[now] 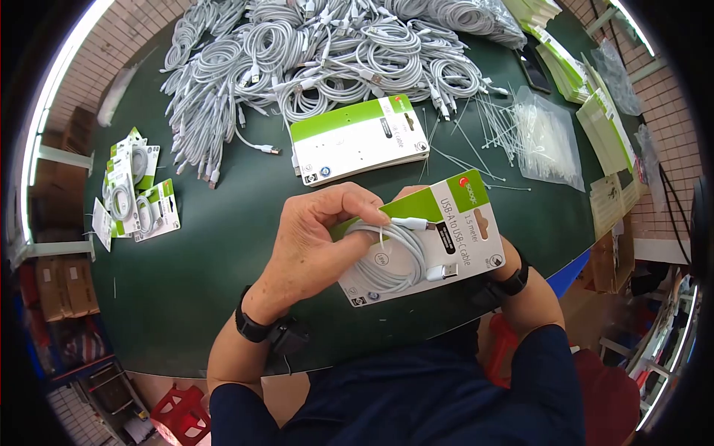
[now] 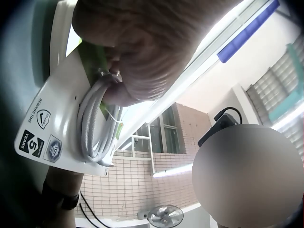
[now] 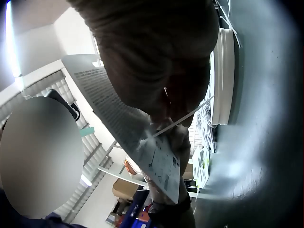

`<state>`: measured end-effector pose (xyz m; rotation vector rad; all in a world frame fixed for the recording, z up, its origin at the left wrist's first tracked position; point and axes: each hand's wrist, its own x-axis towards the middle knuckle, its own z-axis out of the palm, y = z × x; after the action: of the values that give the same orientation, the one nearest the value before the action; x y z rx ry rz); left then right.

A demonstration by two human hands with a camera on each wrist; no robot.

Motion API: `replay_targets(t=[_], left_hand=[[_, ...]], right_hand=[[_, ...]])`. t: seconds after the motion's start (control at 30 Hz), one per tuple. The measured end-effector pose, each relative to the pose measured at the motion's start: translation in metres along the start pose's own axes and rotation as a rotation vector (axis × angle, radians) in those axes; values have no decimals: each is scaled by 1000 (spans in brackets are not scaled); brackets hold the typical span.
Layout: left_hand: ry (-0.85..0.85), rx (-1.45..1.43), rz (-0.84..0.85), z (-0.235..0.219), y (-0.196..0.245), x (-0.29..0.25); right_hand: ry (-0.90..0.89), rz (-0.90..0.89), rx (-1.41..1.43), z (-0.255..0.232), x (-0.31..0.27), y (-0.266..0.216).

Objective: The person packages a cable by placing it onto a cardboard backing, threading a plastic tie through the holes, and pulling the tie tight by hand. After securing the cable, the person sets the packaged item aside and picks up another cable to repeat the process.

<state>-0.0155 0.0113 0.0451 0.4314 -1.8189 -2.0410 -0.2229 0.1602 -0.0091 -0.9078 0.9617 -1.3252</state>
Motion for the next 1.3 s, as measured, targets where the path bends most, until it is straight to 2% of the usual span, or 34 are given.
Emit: replay_targets(t=[0.1, 0.2, 0.3, 0.37, 0.47, 0.53, 0.6, 0.67, 0.73, 0.8, 0.93, 1.03, 1.17, 1.3], left_hand=[[10, 36, 3, 1, -1, -1], [9, 48, -1, 2, -2, 0], [-11, 48, -5, 5, -5, 0], [-29, 59, -10, 6, -6, -1], [-71, 83, -16, 8, -5, -2], [-117, 82, -21, 9, -3, -3], [-127, 220, 61, 8, -5, -2], [-112, 296, 107, 9, -4, -2], [-87, 310, 104, 13, -2, -3], [-155, 519, 228, 10, -1, -2], [-251, 880, 497, 10, 2, 0], [-219, 973, 551, 18, 3, -3], [-212, 960, 451, 32, 19, -10], [-199, 936, 445, 32, 8, -12]], right_hand=[[21, 100, 121, 3, -12, -2], [-32, 34, 37, -6, -8, 4], [-52, -45, -160, -6, 0, 1], [-76, -95, -398, -7, 9, -8], [-134, -474, -798, -2, 22, -16], [-55, -450, -855, -1, 22, -18], [9, -463, -929, -3, 23, -17], [49, -516, -1023, -13, 26, -15], [31, -477, -987, -11, 26, -22], [40, -500, -994, -9, 27, -24], [25, -388, -896, -12, 21, -33], [26, -428, -908, -11, 23, -28], [16, -386, -886, -6, 23, -25], [-19, -391, -988, -13, 24, -21]])
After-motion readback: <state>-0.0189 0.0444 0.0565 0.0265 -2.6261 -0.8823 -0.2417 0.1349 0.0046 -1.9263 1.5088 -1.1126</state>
